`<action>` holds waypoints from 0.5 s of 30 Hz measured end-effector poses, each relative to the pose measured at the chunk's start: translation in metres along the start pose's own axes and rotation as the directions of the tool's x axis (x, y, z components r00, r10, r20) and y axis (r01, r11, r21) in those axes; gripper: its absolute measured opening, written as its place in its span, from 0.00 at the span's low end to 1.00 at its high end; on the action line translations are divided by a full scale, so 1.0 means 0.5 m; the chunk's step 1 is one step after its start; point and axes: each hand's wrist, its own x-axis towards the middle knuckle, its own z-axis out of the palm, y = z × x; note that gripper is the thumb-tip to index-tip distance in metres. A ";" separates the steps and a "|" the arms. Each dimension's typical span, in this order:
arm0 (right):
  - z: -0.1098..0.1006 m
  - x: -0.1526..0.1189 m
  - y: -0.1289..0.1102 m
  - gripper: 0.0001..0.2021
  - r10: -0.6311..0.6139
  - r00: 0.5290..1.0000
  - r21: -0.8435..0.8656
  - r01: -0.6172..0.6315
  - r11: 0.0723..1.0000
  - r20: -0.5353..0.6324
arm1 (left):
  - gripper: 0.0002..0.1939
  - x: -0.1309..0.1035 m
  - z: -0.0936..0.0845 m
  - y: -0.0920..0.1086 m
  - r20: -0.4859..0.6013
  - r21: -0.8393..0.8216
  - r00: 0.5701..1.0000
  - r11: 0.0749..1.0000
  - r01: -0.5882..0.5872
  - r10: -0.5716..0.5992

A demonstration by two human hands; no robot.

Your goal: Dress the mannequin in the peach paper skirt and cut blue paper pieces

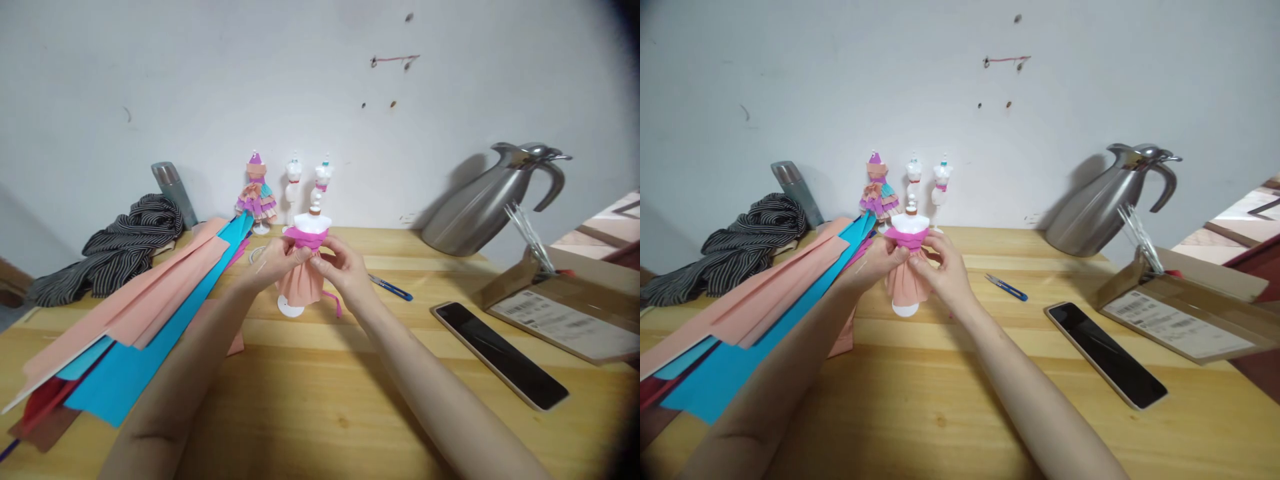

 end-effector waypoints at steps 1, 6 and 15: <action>0.002 0.000 0.000 0.16 -0.001 1.000 -0.007 0.001 1.000 -0.005 | 0.25 -0.001 0.001 0.003 0.014 0.019 1.000 1.000 0.000 0.000; 0.001 0.001 -0.002 0.14 -0.003 1.000 0.001 0.003 1.000 -0.011 | 0.29 -0.005 0.005 0.022 0.094 0.033 0.995 0.998 -0.049 0.046; -0.055 0.018 -0.003 0.17 0.129 0.986 0.196 -0.148 0.969 0.110 | 0.34 -0.001 0.010 -0.011 0.199 -0.341 0.980 0.936 0.085 -0.017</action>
